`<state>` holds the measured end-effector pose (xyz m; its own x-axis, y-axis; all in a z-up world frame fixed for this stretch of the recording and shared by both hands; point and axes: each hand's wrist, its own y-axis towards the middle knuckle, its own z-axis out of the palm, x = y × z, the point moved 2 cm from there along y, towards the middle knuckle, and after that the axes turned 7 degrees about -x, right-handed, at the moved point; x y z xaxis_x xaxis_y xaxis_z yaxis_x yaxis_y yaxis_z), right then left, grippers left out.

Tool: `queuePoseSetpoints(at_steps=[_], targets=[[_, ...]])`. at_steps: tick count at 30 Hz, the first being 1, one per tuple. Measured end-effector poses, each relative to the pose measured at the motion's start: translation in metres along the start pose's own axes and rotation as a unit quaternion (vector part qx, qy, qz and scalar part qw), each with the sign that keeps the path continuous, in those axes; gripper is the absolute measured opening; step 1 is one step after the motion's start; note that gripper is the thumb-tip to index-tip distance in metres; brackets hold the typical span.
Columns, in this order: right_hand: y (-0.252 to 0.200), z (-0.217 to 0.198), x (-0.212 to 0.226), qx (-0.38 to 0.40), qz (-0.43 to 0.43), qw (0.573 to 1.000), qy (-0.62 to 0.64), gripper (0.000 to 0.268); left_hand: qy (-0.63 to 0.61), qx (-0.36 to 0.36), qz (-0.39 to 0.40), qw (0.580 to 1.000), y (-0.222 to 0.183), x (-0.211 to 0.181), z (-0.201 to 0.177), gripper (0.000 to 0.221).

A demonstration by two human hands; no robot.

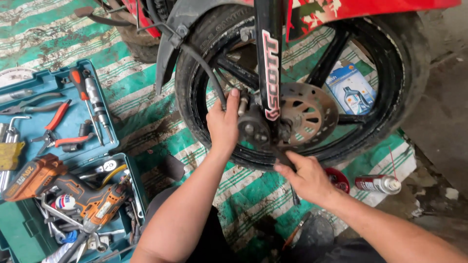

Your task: Tightening bolts on a motorcycle brake caliper with a socket wrench and organizing tools in a toolbox.

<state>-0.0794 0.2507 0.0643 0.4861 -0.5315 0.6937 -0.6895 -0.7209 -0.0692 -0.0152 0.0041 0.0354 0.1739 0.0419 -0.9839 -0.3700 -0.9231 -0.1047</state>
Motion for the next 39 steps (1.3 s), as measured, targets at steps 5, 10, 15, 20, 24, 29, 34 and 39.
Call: queuePoseSetpoints(at_steps=[5, 10, 15, 20, 24, 29, 34, 39], targets=[[-0.038, -0.036, -0.008, 0.011, -0.010, 0.996, -0.090, 0.027, 0.001, 0.028, -0.017, 0.999, -0.003, -0.003, -0.003, 0.065], [-0.071, -0.033, -0.029, 0.055, -0.019, 0.981, -0.185, 0.029, -0.019, 0.037, -0.010, 0.999, -0.001, 0.003, -0.003, 0.077], [-0.059, -0.027, -0.059, 0.053, -0.021, 0.967, -0.247, 0.029, -0.009, 0.024, 0.012, 1.000, 0.000, 0.006, -0.001, 0.085], [-0.038, -0.029, -0.054, 0.063, 0.001, 0.977, -0.205, 0.029, -0.001, 0.009, 0.016, 1.000, -0.003, 0.000, -0.002, 0.071], [-0.028, -0.026, -0.053, 0.075, -0.002, 0.982, -0.174, 0.029, 0.005, -0.010, 0.019, 1.000, 0.002, 0.007, 0.000, 0.064], [-0.020, -0.026, -0.057, 0.086, 0.029, 0.986, -0.137, 0.029, -0.001, -0.012, 0.017, 1.000, 0.005, 0.012, 0.003, 0.059], [-0.011, -0.018, -0.058, 0.108, 0.025, 0.986, -0.127, 0.034, -0.015, -0.019, 0.020, 1.000, 0.008, 0.020, 0.003, 0.055], [-0.008, -0.025, -0.041, 0.144, 0.024, 0.978, -0.148, 0.035, -0.018, -0.016, 0.027, 0.999, 0.008, 0.019, 0.003, 0.055]])
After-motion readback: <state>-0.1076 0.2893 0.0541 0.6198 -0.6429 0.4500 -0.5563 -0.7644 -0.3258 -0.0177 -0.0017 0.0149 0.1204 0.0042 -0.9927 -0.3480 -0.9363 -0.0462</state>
